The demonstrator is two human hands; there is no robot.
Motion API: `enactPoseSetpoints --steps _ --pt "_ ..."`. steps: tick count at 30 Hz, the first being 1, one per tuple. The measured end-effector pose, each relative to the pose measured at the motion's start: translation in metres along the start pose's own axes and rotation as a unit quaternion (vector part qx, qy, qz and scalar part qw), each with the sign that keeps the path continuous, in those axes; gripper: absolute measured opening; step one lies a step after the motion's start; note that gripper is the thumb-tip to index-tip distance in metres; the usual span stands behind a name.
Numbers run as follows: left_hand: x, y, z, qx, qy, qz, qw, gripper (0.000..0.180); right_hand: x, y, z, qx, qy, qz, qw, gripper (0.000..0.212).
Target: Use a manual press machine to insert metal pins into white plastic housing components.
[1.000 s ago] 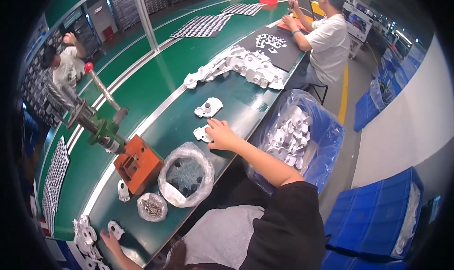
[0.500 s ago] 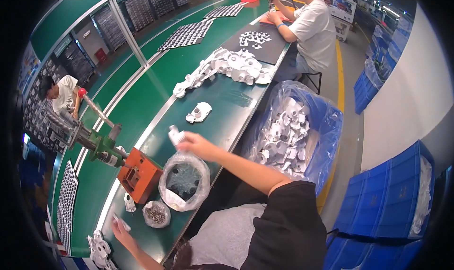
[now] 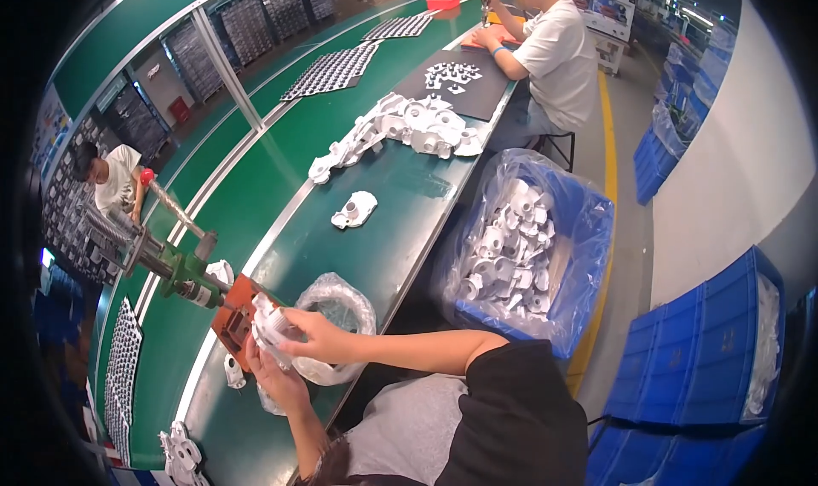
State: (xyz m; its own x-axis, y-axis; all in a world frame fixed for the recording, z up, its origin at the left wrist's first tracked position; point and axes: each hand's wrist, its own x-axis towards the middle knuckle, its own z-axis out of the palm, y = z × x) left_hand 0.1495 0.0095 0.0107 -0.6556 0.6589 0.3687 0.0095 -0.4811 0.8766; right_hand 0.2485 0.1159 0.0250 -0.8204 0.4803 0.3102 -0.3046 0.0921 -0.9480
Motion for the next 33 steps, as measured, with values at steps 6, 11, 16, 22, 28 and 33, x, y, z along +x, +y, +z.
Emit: enactPoseSetpoints --steps 6,11,16,22,28,33 --pt "-0.003 -0.003 0.002 0.024 0.038 -0.016 0.999 0.040 -0.005 0.024 0.019 -0.133 0.049 -0.110 0.984 0.047" --pt "-0.010 -0.005 0.003 0.020 -0.009 -0.015 1.000 0.042 0.005 0.027 0.004 -0.005 -0.004 0.051 0.999 0.045" --pt "0.001 -0.006 0.006 0.074 -0.011 -0.004 0.997 0.040 0.000 0.032 0.004 0.025 0.018 0.000 1.000 0.051" --pt "-0.001 -0.009 0.004 0.050 -0.008 -0.021 0.999 0.037 -0.004 0.030 0.009 -0.072 0.019 -0.076 0.994 0.057" --pt "-0.004 -0.007 0.004 0.076 -0.042 -0.029 0.996 0.040 -0.004 0.039 0.004 -0.037 -0.056 -0.001 0.998 0.057" --pt "-0.003 0.002 0.005 0.178 -0.068 -0.013 0.982 0.045 -0.005 0.048 0.000 -0.086 -0.047 -0.044 0.994 0.056"
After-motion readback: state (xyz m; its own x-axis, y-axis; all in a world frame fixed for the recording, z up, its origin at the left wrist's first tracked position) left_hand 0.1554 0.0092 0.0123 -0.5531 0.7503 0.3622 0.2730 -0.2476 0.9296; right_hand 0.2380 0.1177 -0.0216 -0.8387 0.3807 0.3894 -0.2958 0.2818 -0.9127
